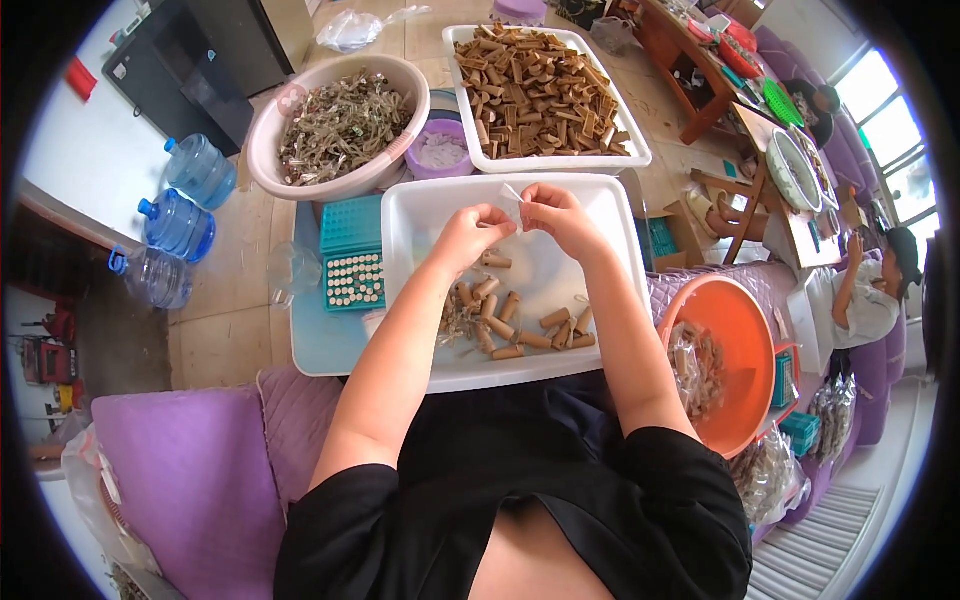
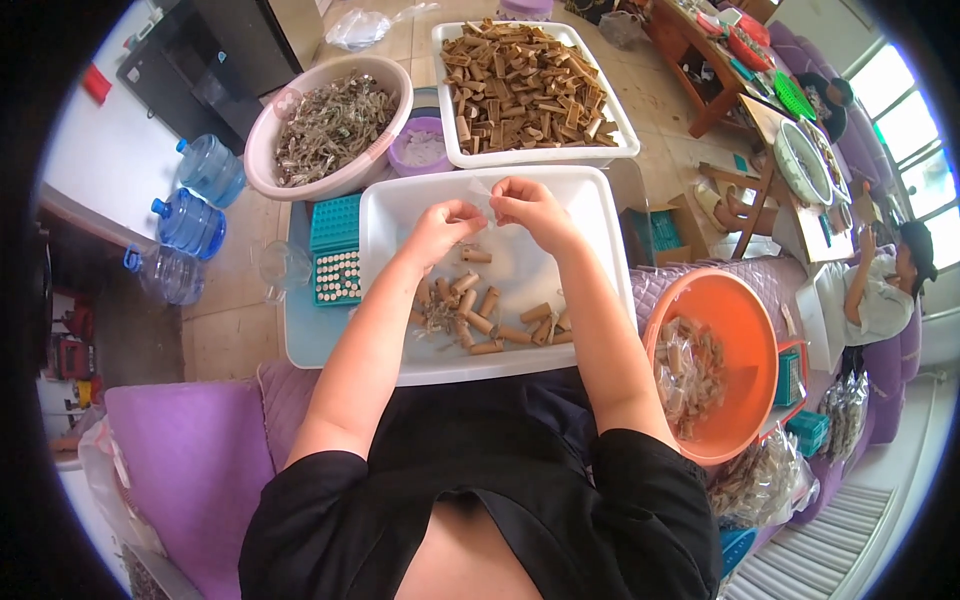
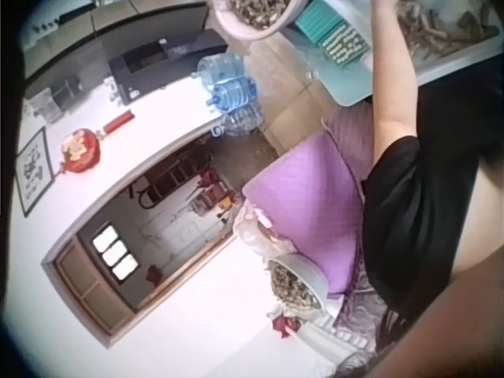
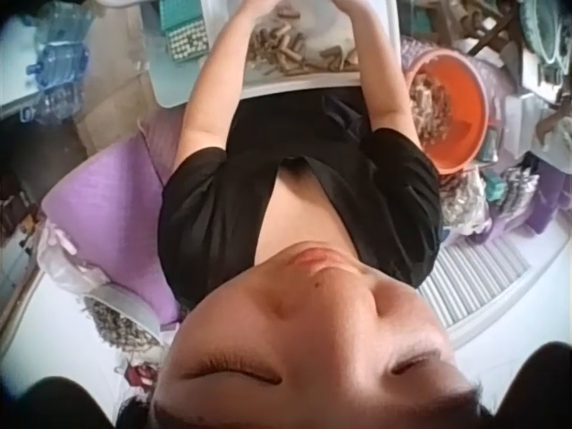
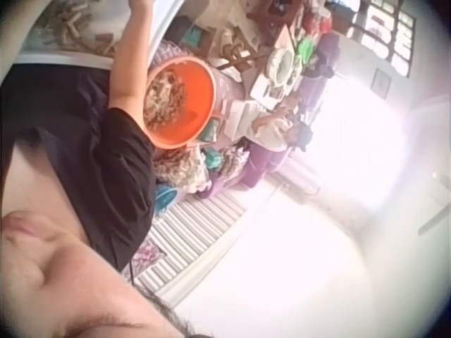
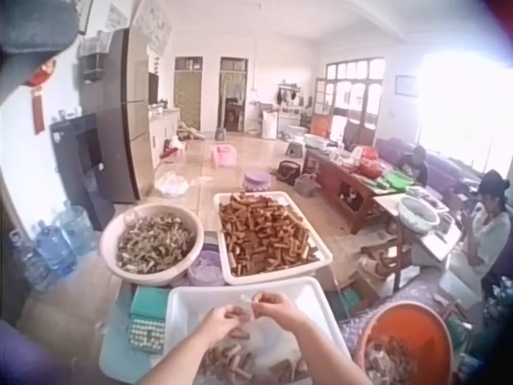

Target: The person assembles small electronic components by hand, inserting circuit boards into plastic tube housings.

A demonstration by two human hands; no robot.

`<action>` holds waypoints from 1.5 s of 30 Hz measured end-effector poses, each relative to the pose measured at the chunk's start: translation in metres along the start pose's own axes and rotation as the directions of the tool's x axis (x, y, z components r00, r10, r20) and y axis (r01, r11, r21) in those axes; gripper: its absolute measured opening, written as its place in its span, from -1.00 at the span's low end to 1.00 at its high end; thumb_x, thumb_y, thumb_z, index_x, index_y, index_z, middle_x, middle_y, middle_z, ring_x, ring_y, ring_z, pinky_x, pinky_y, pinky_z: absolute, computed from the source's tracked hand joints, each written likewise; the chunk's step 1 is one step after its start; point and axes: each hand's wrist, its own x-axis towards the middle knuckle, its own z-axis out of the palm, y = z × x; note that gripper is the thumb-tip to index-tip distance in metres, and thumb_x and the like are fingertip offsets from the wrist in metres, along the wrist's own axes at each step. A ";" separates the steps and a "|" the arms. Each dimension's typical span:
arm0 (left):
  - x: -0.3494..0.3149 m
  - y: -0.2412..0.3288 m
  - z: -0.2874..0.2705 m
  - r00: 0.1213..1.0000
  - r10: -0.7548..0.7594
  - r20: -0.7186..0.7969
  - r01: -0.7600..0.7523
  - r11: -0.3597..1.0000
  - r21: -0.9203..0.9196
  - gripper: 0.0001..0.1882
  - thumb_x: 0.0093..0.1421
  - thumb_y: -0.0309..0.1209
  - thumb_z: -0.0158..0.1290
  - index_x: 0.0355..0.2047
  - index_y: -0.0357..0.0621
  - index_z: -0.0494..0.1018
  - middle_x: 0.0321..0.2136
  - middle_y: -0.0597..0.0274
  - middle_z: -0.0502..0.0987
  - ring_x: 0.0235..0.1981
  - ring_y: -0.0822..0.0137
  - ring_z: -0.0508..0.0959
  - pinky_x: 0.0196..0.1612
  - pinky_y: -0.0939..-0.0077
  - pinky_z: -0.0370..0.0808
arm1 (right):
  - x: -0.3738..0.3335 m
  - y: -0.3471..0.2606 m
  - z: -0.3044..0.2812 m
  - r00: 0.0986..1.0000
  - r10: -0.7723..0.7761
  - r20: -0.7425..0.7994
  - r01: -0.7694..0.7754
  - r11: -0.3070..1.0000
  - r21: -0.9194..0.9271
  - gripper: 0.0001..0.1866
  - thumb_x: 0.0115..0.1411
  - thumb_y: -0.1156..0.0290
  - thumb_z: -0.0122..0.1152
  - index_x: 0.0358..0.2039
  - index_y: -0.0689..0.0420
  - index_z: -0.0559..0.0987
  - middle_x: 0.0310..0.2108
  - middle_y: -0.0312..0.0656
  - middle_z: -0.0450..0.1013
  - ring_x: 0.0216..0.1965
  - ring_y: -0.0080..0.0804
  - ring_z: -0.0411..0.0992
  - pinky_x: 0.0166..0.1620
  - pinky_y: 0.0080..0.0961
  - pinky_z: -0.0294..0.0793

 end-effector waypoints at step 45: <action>-0.005 0.008 0.010 0.949 0.283 -0.141 -0.261 0.953 0.156 -0.82 0.12 -0.44 0.06 -0.27 -0.22 0.53 -0.45 0.31 0.56 -0.45 0.55 0.47 -0.36 0.67 0.41 | -0.007 0.009 -0.005 0.992 -0.028 -0.120 0.013 0.992 -0.126 -0.70 0.02 0.51 0.25 -0.22 0.27 0.44 -0.35 -0.26 0.44 -0.34 -0.55 0.44 -0.26 -0.64 0.49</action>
